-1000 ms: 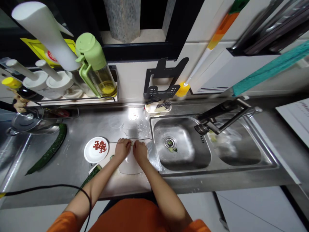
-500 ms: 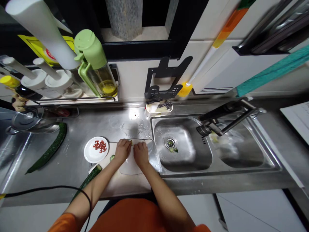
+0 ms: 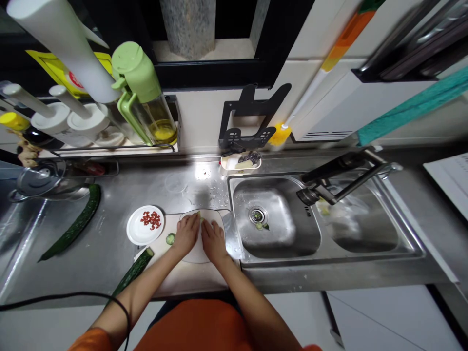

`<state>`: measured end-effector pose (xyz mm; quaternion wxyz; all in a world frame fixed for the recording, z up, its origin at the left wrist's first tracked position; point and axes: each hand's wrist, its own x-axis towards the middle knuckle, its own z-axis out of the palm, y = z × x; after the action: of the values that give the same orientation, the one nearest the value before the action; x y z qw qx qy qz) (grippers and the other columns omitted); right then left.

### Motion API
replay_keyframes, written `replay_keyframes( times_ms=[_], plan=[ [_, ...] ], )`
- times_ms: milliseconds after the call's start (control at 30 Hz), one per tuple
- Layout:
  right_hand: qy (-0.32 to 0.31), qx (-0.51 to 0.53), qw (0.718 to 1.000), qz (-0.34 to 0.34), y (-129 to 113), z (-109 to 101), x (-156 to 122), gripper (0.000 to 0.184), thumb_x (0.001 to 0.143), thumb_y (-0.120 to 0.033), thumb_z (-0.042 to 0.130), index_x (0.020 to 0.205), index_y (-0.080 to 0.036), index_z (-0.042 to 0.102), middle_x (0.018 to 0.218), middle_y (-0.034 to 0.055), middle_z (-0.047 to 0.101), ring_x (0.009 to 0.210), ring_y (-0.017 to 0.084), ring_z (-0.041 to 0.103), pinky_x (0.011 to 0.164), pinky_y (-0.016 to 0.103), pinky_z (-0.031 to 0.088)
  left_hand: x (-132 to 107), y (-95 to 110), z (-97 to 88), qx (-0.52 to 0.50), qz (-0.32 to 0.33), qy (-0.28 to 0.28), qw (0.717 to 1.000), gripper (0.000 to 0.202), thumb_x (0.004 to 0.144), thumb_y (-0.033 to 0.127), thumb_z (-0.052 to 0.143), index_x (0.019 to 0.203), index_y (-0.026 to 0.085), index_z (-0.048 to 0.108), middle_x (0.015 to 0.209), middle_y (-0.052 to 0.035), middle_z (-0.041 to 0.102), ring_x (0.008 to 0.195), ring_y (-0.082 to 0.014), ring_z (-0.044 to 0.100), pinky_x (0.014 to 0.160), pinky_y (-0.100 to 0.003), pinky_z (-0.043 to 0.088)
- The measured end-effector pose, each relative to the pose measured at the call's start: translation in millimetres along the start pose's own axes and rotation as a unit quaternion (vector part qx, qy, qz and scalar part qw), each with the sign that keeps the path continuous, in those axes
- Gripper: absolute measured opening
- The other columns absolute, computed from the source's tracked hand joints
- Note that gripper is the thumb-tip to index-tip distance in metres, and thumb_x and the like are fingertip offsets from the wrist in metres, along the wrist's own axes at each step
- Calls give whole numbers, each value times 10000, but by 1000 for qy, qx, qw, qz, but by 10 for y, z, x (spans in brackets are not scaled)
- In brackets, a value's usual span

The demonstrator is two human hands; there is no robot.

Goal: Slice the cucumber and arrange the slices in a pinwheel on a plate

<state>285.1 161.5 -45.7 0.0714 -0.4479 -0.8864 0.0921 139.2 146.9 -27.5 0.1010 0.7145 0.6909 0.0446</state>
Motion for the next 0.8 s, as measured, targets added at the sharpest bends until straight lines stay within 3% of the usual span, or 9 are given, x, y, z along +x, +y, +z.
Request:
replay_keyframes(
  times_ms=[800],
  plan=[
    [-4,-8,1000,-1,-49,-30,24,405,914,-162,416,1301,-184,534,1347,116,508,1194,309,383,884,428,375,27,18,-11,8,-10,-9,1000,488,901,176,397,1388,203,415,1369,-107,480,1125,-280,431,898,-430,400]
  ],
)
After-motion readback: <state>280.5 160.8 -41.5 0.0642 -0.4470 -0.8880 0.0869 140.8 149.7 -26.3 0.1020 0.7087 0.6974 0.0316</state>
